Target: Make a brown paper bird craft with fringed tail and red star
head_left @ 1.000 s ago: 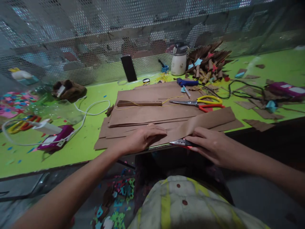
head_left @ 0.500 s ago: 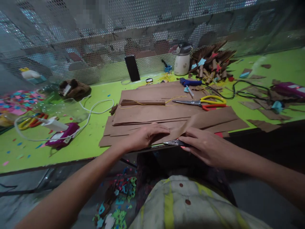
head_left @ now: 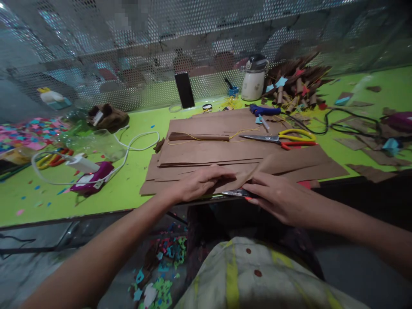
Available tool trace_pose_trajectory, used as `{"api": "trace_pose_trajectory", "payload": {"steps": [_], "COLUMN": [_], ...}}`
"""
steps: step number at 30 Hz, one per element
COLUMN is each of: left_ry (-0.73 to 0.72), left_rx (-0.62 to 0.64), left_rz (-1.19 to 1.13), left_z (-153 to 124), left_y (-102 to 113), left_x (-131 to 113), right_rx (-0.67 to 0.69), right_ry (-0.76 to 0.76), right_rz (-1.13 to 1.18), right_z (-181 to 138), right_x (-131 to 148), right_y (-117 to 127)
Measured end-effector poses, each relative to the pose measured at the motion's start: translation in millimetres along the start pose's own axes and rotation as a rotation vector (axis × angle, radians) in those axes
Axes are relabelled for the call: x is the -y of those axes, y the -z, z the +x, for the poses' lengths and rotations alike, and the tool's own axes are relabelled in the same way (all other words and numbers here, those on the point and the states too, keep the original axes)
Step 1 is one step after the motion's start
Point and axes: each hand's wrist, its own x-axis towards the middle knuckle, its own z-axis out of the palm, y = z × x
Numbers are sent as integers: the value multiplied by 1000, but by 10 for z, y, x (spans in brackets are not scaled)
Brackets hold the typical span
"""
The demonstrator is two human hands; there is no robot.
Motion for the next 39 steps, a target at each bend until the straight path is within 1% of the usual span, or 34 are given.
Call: {"api": "trace_pose_trajectory", "payload": {"steps": [3,6,13,17,24,32,37,39], "left_ry": [11,4,11,17,49,94,63,50], "left_rx": [-14,-27,-32,-39,-59,1,14,22], "left_rz": [-108,-152,-108,-100,-157,-112,-122,-134], "left_z": [-18,-15,-10,-16,-33,24,29,26], "left_y": [-10,-31,-28,-23,-15,50,57,51], "left_x": [21,57,50,48,87,25,58,77], "right_rx": [-13,-35,-86,-82,-67,-67,-101,-101], "right_ry": [36,47,69,66,64,69,78,79], "right_rz": [-6,-11,-30,-52,-20,-22,3,-21], "right_z": [82,126,219,268,323,372,396,404], "right_x": [28,59,138,187,275,300,377,408], "right_y": [-19,-29,-49,-49,-73,-90,-100,-109]}}
